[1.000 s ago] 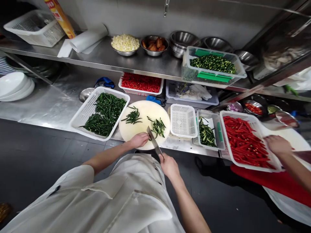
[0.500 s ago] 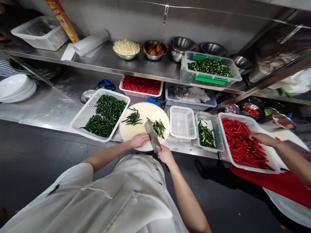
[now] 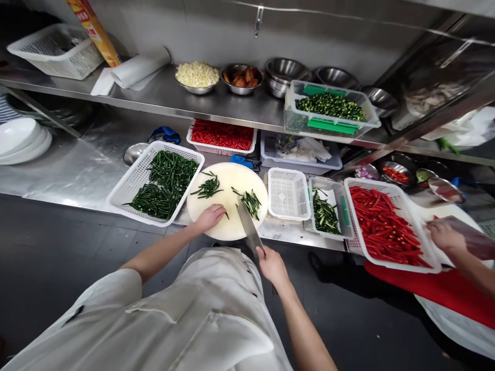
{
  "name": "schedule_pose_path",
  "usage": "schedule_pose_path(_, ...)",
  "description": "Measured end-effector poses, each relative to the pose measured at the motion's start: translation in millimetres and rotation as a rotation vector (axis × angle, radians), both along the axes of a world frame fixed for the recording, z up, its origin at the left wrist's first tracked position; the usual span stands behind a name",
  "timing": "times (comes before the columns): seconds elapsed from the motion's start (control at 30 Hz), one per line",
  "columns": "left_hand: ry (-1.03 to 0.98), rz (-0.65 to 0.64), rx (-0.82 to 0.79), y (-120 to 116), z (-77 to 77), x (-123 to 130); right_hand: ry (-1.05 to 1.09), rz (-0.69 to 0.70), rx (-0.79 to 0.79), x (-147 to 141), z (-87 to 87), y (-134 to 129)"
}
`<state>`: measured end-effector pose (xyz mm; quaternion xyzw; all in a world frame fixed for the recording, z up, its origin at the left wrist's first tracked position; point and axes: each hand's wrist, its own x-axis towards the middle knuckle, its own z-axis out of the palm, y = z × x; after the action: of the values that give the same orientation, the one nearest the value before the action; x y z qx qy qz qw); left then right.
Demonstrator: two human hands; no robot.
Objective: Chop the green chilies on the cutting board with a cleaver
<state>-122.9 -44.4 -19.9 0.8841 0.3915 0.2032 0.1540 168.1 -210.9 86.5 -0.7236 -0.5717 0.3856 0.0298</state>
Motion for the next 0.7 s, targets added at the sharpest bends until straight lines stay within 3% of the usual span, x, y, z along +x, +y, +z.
schedule_pose_path(0.1, -0.049, -0.144, -0.015, -22, -7.2, 26, -0.073, 0.092, 0.015, -7, 16.9, 6)
schedule_pose_path(0.23, -0.061, -0.204, -0.035, -30, -11.0, 40, -0.125, 0.179, -0.005, -2, 26.9, 7)
schedule_pose_path(0.37, -0.076, -0.213, -0.071, -28, -9.6, 39, -0.044, 0.159, -0.002, -8, 9.2, 18)
schedule_pose_path(0.47, -0.076, -0.222, -0.076, -27, -3.8, 38, 0.051, 0.059, 0.006, -27, -9.8, 38)
schedule_pose_path(0.57, -0.049, -0.263, -0.036, -13, 5.7, 32, 0.131, -0.034, 0.024, -35, -17.8, 50)
schedule_pose_path(0.63, -0.029, -0.146, 0.018, 7, 14.0, 23, 0.145, -0.048, 0.068, -31, -16.1, 47)
schedule_pose_path(0.7, -0.022, 0.11, 0.076, 32, 22.4, 11, 0.158, -0.008, 0.102, -23, -11.9, 36)
